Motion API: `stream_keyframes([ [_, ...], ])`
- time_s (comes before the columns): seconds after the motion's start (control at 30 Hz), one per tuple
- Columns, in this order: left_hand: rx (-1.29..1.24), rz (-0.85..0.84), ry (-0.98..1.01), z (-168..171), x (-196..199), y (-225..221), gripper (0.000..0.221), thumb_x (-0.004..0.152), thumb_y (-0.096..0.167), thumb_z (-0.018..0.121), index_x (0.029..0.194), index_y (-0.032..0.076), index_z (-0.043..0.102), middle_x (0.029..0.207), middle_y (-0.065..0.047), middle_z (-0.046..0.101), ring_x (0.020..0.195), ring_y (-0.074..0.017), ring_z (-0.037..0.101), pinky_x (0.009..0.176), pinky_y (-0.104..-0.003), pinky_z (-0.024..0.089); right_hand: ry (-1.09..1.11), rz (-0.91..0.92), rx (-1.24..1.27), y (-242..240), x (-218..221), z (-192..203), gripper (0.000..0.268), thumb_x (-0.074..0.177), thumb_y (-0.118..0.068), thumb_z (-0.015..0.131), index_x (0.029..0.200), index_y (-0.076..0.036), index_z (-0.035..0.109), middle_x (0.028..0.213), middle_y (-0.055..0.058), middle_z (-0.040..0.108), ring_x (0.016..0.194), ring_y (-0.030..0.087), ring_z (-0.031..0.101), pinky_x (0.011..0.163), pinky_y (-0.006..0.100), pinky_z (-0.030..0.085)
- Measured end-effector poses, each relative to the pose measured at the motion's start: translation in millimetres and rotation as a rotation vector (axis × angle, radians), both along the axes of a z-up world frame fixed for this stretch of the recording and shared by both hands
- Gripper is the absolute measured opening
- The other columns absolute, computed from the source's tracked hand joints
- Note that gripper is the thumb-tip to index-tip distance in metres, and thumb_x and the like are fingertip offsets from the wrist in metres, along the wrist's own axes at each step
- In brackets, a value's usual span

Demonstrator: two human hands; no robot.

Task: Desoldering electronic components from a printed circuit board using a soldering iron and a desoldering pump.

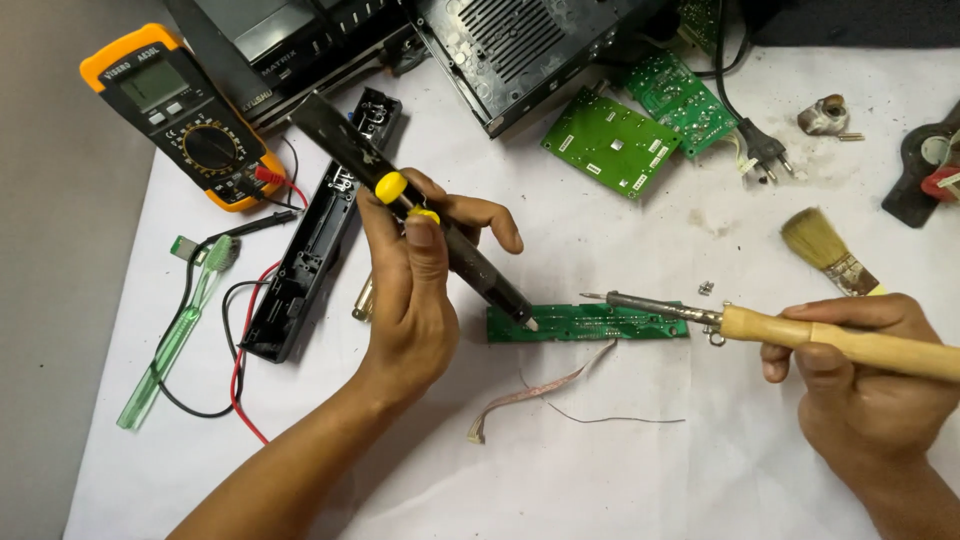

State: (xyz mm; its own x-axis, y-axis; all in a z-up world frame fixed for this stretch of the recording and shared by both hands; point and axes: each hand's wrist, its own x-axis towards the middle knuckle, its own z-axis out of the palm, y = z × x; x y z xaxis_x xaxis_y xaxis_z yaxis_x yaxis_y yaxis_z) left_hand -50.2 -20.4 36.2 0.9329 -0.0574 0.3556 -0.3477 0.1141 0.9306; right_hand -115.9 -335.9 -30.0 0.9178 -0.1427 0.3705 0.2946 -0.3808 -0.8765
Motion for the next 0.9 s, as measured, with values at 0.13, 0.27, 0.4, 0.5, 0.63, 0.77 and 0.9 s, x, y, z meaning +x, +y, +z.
stream_keyframes([
  [0.13, -0.029, 0.013, -0.046, -18, 8, 0, 0.025, 0.113, 0.045, 0.028, 0.112, 0.02, 0.028, 0.108, -0.02, 0.069, 0.057, -0.0123, 0.037, 0.063, -0.023, 0.039, -0.003, -0.008, -0.024, -2, -1, 1, 0.051, 0.101, -0.035, 0.049, 0.108, 0.015, 0.044, 0.074, 0.026, 0.054, 0.056, 0.028, 0.058, 0.057, 0.035, 0.05],
  [0.27, -0.163, -0.061, -0.036, -30, 14, 3, 0.021, 0.113, 0.036, 0.037, 0.115, 0.017, 0.027, 0.101, -0.025, 0.062, 0.061, -0.0259, 0.059, 0.058, -0.031, 0.052, -0.003, -0.059, -0.082, -11, -8, -4, 0.05, 0.104, -0.036, 0.047, 0.111, 0.014, 0.043, 0.091, 0.028, 0.055, 0.062, 0.031, 0.059, 0.058, 0.035, 0.046],
  [0.4, -0.175, -0.037, 0.005, -35, 18, 5, 0.028, 0.112, 0.039, 0.038, 0.117, 0.014, 0.027, 0.091, -0.023, 0.061, 0.065, -0.0269, 0.063, 0.059, -0.03, 0.051, 0.063, -0.083, 0.095, -15, 0, -7, 0.071, 0.09, -0.06, 0.059, 0.107, 0.009, 0.051, 0.08, 0.02, 0.053, 0.06, 0.025, 0.053, 0.053, 0.029, 0.039],
  [0.5, -0.114, 0.073, -0.017, -39, 23, 11, 0.033, 0.112, 0.044, 0.035, 0.121, 0.013, 0.029, 0.088, -0.019, 0.063, 0.057, -0.0201, 0.055, 0.056, -0.028, 0.048, 0.086, -0.038, -0.017, 7, -2, 7, 0.055, 0.101, -0.04, 0.048, 0.114, 0.013, 0.042, 0.074, 0.026, 0.052, 0.059, 0.026, 0.054, 0.063, 0.032, 0.046],
  [0.63, -0.143, 0.074, 0.033, -38, 24, 12, 0.035, 0.112, 0.042, 0.034, 0.127, 0.011, 0.03, 0.085, -0.014, 0.062, 0.057, -0.0172, 0.054, 0.055, -0.027, 0.045, 0.083, -0.016, 0.037, 15, -2, 2, 0.055, 0.094, -0.039, 0.054, 0.109, 0.014, 0.047, 0.077, 0.026, 0.055, 0.061, 0.028, 0.058, 0.054, 0.03, 0.047],
  [0.77, -0.181, 0.01, 0.072, -40, 21, 7, 0.043, 0.111, 0.046, 0.037, 0.136, 0.011, 0.031, 0.085, -0.013, 0.062, 0.057, -0.0157, 0.053, 0.053, -0.025, 0.044, 0.076, 0.005, -0.008, 10, 0, -1, 0.054, 0.099, -0.04, 0.05, 0.111, 0.012, 0.044, 0.076, 0.024, 0.052, 0.059, 0.027, 0.056, 0.057, 0.032, 0.047],
  [0.9, -0.17, -0.03, 0.068, -42, 20, 6, 0.046, 0.111, 0.046, 0.037, 0.139, 0.011, 0.031, 0.085, -0.014, 0.062, 0.058, -0.016, 0.051, 0.054, -0.025, 0.045, 0.117, -0.012, -0.032, 13, 3, 2, 0.052, 0.104, -0.038, 0.046, 0.117, 0.012, 0.039, 0.08, 0.027, 0.051, 0.065, 0.028, 0.055, 0.06, 0.031, 0.044],
])
